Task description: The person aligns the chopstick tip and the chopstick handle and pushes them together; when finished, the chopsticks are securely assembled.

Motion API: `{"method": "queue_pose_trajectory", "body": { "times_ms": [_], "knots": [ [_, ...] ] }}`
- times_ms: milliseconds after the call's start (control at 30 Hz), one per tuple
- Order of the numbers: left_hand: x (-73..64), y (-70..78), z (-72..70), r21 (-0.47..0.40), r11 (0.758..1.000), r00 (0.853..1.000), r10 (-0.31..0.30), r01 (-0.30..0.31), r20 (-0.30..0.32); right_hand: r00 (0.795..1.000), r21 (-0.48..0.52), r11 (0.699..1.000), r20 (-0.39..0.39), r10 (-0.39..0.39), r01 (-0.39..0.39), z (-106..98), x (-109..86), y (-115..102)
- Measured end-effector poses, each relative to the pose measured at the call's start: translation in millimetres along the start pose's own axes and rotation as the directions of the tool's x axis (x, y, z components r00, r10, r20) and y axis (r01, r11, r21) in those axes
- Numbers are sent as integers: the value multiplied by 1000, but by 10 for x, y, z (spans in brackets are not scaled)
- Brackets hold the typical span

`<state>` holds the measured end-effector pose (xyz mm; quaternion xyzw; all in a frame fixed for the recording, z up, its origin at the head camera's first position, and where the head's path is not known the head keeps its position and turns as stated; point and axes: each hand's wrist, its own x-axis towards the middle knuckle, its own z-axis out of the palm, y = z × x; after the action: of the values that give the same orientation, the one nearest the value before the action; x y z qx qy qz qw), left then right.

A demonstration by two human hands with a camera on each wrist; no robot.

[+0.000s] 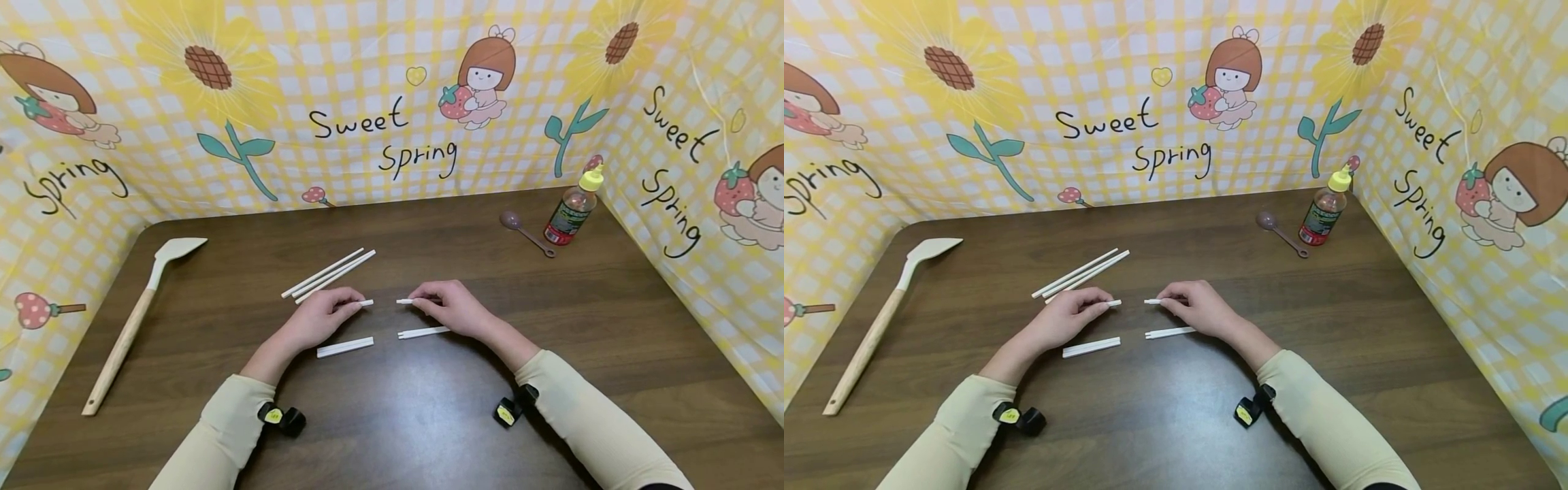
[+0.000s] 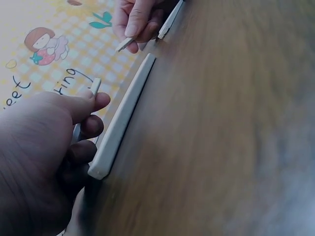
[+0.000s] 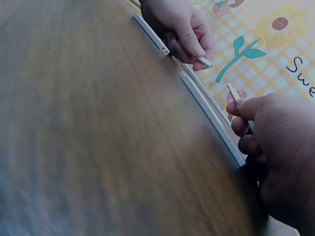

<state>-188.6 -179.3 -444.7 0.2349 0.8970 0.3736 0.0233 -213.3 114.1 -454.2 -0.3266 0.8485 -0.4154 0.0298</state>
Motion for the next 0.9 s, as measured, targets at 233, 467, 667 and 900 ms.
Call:
{"method": "queue_pose_trajectory", "body": {
  "times_ms": [233, 467, 667, 900],
  "knots": [
    [19, -6, 37, -1, 999, 999, 36, -36, 0, 1000, -2, 1000, 4, -3, 3, 16, 12, -27],
    [37, 31, 67, -2, 999, 999, 35, -35, 11, 999, 3, 999, 5, -34, 34, 49, 28, -36],
    [69, 61, 105, -12, 999, 999, 44, -44, 23, 999, -13, 999, 5, -34, 34, 62, 37, -42],
    [108, 80, 152, -10, 997, 997, 77, -77, 27, 999, -9, 999, 7, -39, 39, 57, 39, -42]
  ]
}}
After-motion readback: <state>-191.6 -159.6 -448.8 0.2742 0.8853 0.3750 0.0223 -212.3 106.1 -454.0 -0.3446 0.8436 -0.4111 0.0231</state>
